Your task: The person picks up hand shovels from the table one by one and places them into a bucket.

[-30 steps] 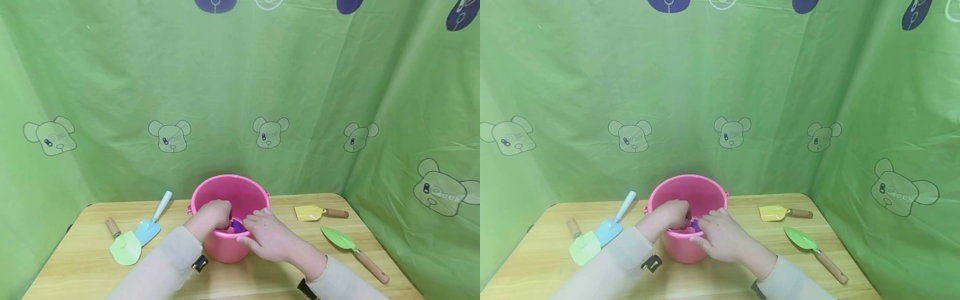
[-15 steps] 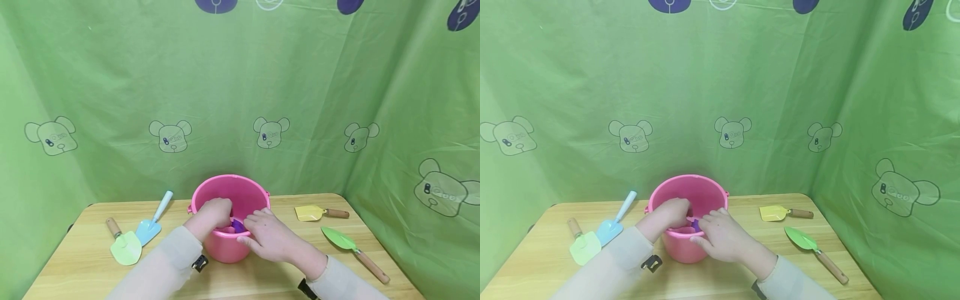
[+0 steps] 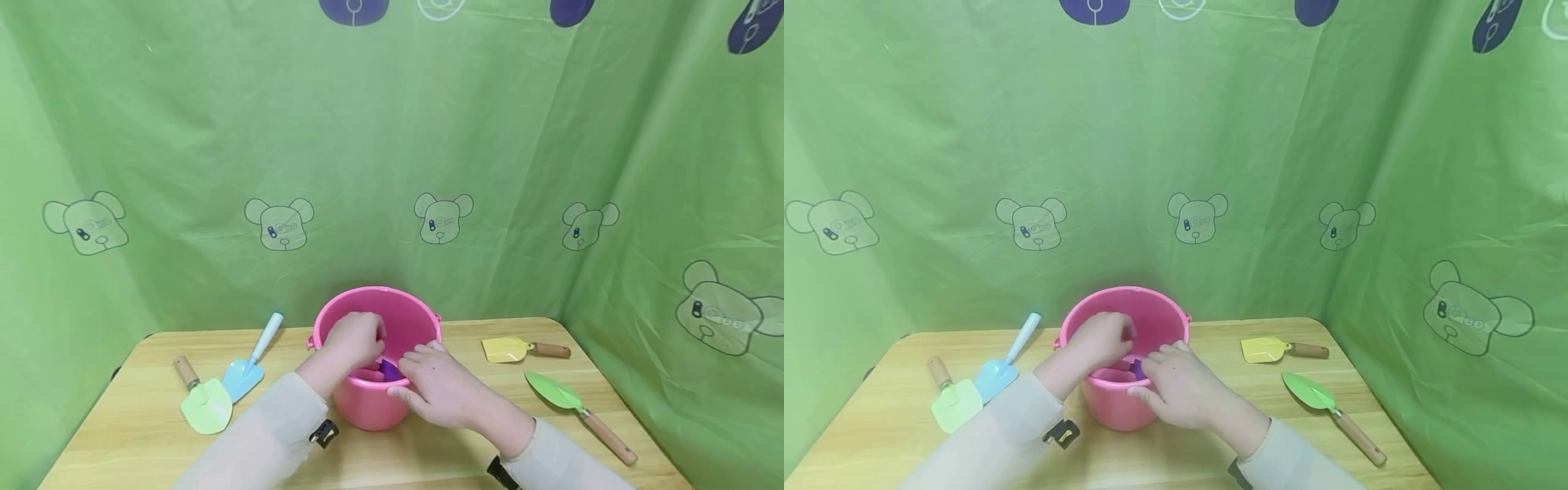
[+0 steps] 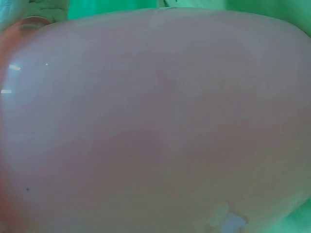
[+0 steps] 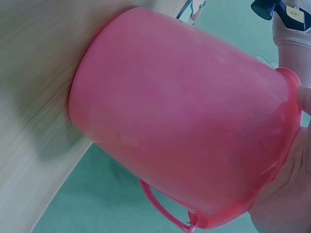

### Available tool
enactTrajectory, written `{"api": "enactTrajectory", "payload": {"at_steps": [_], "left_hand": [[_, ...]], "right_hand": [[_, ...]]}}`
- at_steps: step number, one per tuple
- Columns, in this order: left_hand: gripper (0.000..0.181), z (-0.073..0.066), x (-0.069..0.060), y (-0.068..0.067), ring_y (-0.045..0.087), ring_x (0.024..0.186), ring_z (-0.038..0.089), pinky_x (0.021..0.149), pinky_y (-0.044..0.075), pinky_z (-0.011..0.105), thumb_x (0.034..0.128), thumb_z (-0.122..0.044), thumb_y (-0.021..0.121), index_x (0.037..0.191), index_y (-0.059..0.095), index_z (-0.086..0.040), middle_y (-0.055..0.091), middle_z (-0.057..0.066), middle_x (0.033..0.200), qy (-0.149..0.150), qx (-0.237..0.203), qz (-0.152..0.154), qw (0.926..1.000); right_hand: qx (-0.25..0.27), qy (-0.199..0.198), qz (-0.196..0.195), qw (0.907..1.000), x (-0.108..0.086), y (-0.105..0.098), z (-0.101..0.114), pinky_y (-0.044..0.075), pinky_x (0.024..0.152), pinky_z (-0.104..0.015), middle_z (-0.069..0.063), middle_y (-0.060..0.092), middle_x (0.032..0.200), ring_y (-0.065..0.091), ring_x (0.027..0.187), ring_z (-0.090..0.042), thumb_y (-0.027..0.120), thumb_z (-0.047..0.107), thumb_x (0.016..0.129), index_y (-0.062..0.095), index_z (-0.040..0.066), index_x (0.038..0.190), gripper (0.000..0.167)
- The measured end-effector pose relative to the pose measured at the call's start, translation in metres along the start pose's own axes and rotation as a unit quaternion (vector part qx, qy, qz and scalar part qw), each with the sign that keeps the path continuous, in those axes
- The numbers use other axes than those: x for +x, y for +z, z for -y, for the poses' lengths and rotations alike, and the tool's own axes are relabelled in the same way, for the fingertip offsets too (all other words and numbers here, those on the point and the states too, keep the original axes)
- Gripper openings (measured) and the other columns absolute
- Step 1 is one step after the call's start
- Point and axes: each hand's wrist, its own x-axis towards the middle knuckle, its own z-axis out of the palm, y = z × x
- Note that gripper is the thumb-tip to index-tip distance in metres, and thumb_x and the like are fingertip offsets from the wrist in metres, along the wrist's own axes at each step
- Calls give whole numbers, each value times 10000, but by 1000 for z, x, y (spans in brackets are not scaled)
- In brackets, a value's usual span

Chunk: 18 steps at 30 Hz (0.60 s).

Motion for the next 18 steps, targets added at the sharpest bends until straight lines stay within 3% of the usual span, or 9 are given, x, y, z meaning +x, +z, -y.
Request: {"api": "enactTrajectory", "payload": {"at_steps": [10,18], "left_hand": [[47,-2,-3,-3,627,849,163,820,526,327,912,-152,694,940,706,-116,670,-4,877,355,-108,-961,9947],[70,1,-10,-8,589,960,209,859,483,365,918,-158,689,975,714,-128,673,25,935,313,-308,-1435,9887]], "right_hand": [[26,-38,-83,10000,-1,3,-1,363,831,-328,139,409,742,408,754,-92,533,447,1006,504,222,792,312],[23,-3,-36,10000,0,2,-1,357,825,-325,140,403,740,391,751,-93,514,464,1012,497,227,794,322]]}}
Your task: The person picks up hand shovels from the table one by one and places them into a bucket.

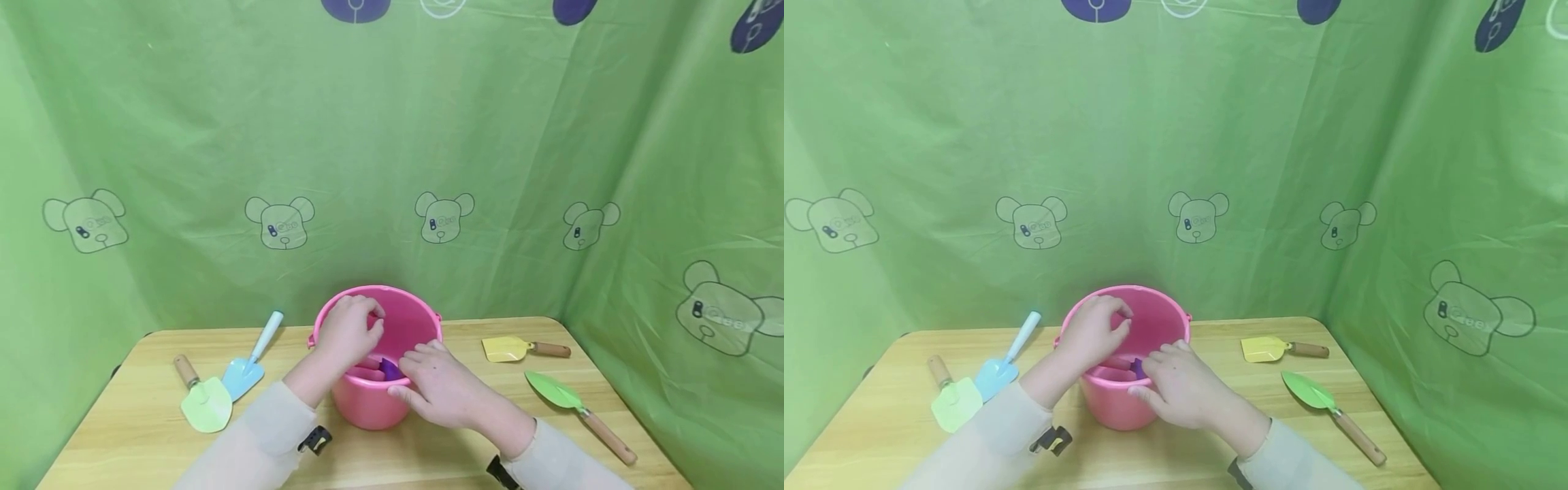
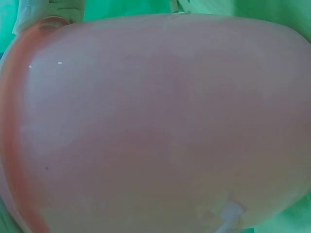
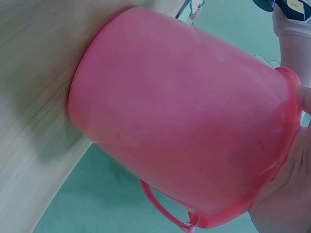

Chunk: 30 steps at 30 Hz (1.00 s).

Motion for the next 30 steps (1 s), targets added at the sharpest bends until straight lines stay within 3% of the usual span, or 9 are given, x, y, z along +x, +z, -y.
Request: {"api": "enactTrajectory", "payload": {"at_steps": [9,17,25,30], "left_hand": [[103,6,-7,-9,577,1056,212,910,483,405,911,-179,698,1007,720,-148,692,-6,1034,-79,-206,-484,9986],[148,25,-10,-20,533,1164,254,1000,438,469,900,-120,688,1045,718,-125,691,27,1106,31,-481,-1043,9934],[179,42,-14,-25,526,1162,299,999,419,510,891,-104,684,1067,713,-91,673,91,1157,-60,-769,-1328,9881],[201,52,-16,-28,523,1171,314,1000,416,523,895,-112,683,1093,703,-83,664,94,1182,-159,-715,-1520,9857]], "right_hand": [[15,-39,-58,10000,-2,1,0,360,822,-316,146,405,740,392,751,-90,478,488,1023,497,232,798,341],[28,51,8,10000,-2,1,-1,366,837,-327,141,430,753,408,768,-96,442,519,1029,519,231,815,366],[14,59,34,10000,-2,1,-2,362,835,-320,145,427,753,409,769,-91,428,526,1031,512,235,812,374],[50,72,30,10000,-2,2,-1,355,831,-317,144,422,751,407,769,-93,429,528,1031,512,233,812,377]]}}
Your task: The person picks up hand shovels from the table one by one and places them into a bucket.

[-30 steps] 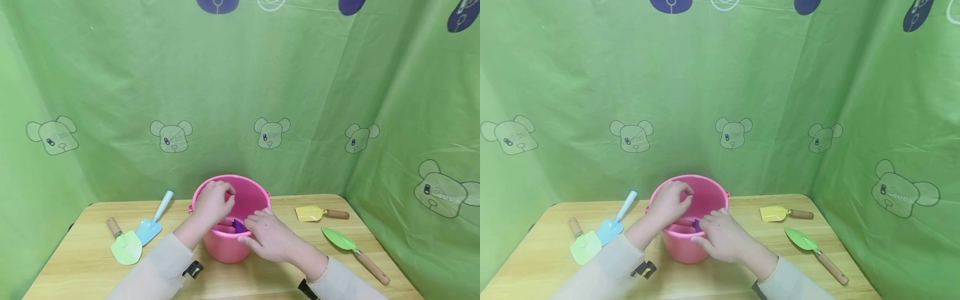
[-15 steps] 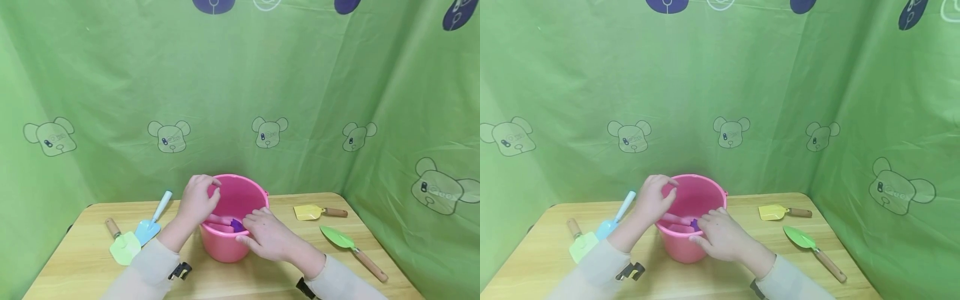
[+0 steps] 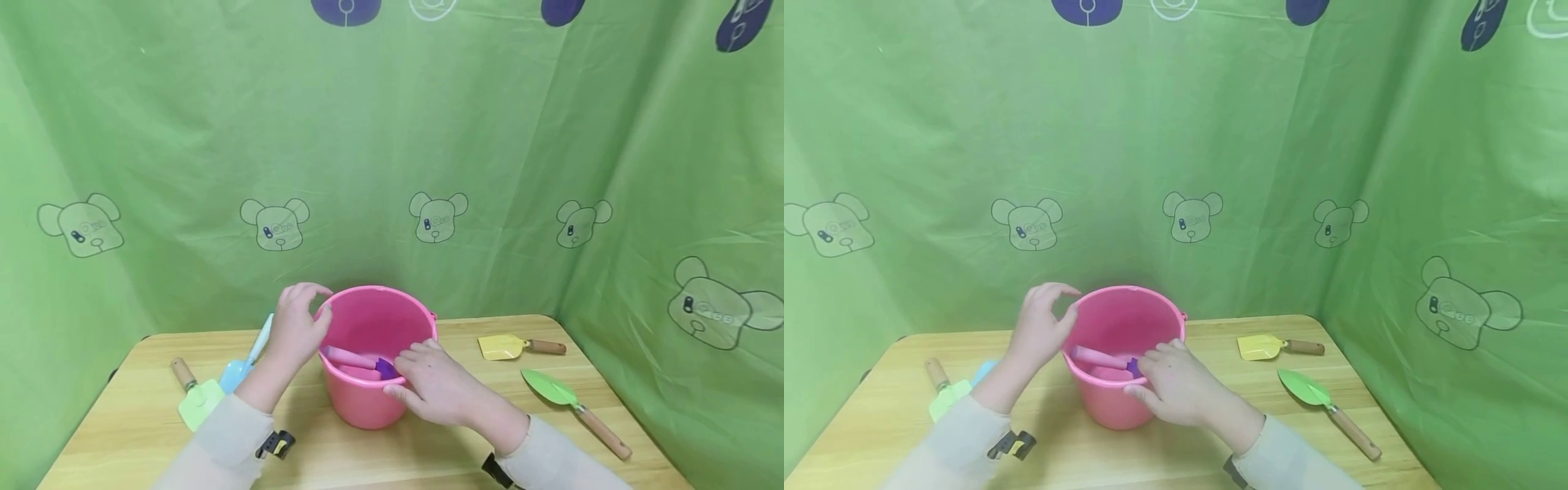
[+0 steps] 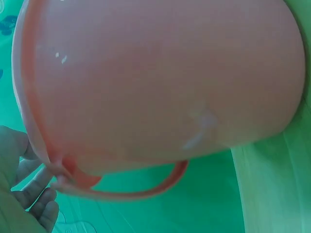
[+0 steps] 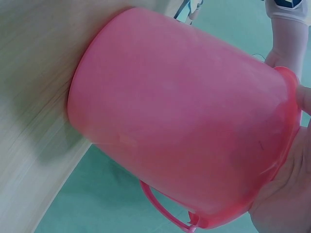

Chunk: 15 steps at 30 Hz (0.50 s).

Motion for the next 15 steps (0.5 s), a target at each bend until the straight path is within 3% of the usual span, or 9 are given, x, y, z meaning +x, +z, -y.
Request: {"api": "enactTrajectory", "payload": {"at_steps": [15], "left_hand": [[313,44,2,-11,484,1253,374,1066,356,574,915,-131,650,1215,645,-41,616,152,1290,-591,185,-311,9976]], "right_hand": [[23,37,27,10000,1,-1,1,352,824,-316,138,418,748,400,767,-99,456,518,1024,505,229,802,368]]}}
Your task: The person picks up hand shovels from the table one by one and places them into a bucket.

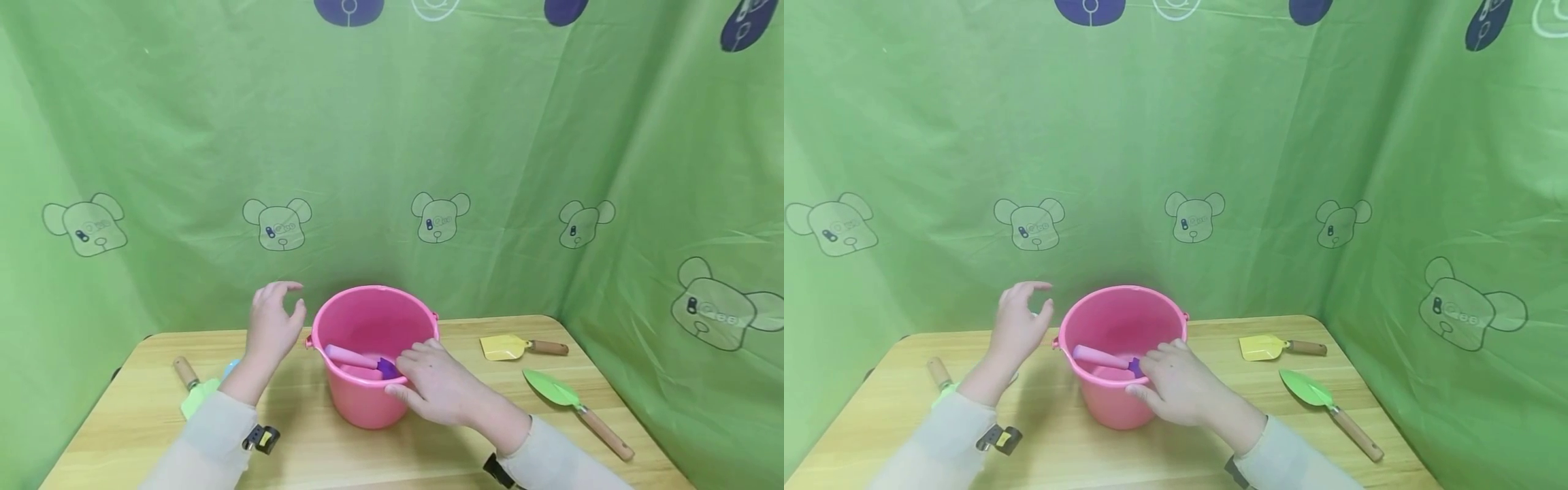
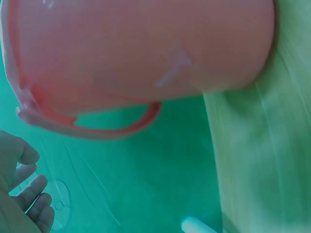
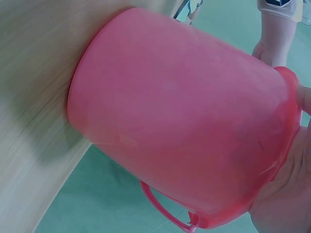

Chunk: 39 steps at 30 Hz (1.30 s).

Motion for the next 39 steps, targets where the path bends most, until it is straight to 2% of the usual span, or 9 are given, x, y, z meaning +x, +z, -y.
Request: {"api": "enactTrajectory", "payload": {"at_steps": [5,14,21,35,39], "left_hand": [[364,15,3,-1,446,1296,391,1080,335,587,926,-133,636,1274,608,-31,584,165,1345,-330,65,23,9994],[442,31,3,-1,385,1343,424,1116,272,601,942,-140,619,1358,539,-14,516,196,1422,-894,275,420,9947],[467,47,3,1,405,1303,440,1093,295,587,933,-150,620,1369,529,-9,508,222,1416,-999,449,431,9931],[521,73,1,10,403,1268,494,1086,298,582,938,-147,588,1402,468,58,462,312,1414,-1440,513,720,9856],[527,79,-1,12,426,1235,513,1066,309,590,928,-148,599,1389,473,74,477,332,1389,-1484,638,787,9837]], "right_hand": [[-4,-15,-10,10000,0,0,0,349,823,-314,141,414,746,397,765,-95,440,525,1028,501,230,799,378],[-11,-21,18,10000,0,0,0,344,823,-310,147,415,745,394,760,-89,426,535,1030,507,233,805,385],[-9,-28,36,10000,0,-1,0,343,824,-310,146,417,750,392,764,-92,432,529,1029,516,229,817,377],[-43,-10,-1,10000,-1,-1,0,342,824,-306,152,417,750,392,763,-85,430,528,1030,513,233,806,379],[-19,14,60,10000,-1,-1,1,341,830,-306,152,420,755,395,771,-86,416,533,1033,519,232,815,385]]}}
